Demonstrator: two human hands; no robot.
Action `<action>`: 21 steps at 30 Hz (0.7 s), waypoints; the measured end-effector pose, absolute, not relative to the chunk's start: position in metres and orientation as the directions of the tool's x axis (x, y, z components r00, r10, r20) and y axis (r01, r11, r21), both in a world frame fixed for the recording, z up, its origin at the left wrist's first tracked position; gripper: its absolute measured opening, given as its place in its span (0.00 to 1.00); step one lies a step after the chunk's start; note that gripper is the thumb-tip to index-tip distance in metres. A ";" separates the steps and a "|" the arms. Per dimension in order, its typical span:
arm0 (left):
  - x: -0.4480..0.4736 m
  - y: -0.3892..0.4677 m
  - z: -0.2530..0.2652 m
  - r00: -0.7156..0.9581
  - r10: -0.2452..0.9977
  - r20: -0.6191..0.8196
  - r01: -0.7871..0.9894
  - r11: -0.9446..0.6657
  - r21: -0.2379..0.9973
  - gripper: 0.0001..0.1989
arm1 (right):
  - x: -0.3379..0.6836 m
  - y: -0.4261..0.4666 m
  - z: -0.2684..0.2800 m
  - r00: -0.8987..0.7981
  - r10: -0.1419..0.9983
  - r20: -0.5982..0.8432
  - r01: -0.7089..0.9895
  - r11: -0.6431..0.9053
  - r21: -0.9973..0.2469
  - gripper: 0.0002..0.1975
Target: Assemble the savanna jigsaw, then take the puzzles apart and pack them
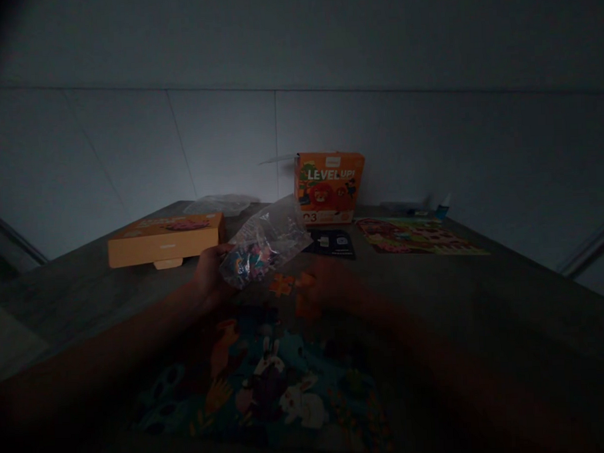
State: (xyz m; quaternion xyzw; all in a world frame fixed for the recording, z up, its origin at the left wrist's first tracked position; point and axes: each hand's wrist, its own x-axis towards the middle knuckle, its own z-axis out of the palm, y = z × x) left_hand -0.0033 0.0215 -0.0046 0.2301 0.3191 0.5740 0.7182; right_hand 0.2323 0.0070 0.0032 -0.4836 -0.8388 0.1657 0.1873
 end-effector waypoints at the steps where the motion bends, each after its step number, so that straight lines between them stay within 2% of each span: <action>1: -0.003 0.022 -0.005 0.134 0.972 -0.192 -0.675 0.232 0.700 0.09 | 0.237 0.004 0.005 -0.464 0.881 0.094 0.778 0.456 -0.433 0.08; 5: -0.002 0.022 -0.006 0.159 0.970 -0.186 -0.669 0.244 0.702 0.10 | 0.245 -0.009 0.008 -0.391 0.911 -0.129 0.890 0.339 -0.306 0.18; 7: -0.002 0.021 -0.005 0.182 0.963 -0.201 -0.654 0.271 0.706 0.11 | 0.244 -0.012 0.008 -0.377 0.907 -0.189 0.903 0.314 -0.294 0.18; 10: -0.001 0.018 -0.001 0.235 0.942 -0.239 -0.620 0.335 0.710 0.12 | 0.241 -0.011 0.008 -0.382 0.904 -0.190 0.901 0.319 -0.292 0.16; 14: 0.002 0.012 0.003 0.304 0.915 -0.265 -0.568 0.398 0.720 0.12 | 0.239 -0.008 0.007 -0.349 0.913 -0.212 0.911 0.279 -0.303 0.19; 19: 0.007 0.009 -0.001 0.424 0.878 -0.220 -0.544 0.441 0.714 0.14 | 0.235 -0.017 0.010 -0.426 0.882 -0.204 0.861 0.325 -0.391 0.09; 21: 0.008 0.009 -0.002 0.441 0.874 -0.205 -0.546 0.443 0.711 0.15 | 0.234 -0.021 0.011 -0.461 0.866 -0.191 0.837 0.354 -0.416 0.09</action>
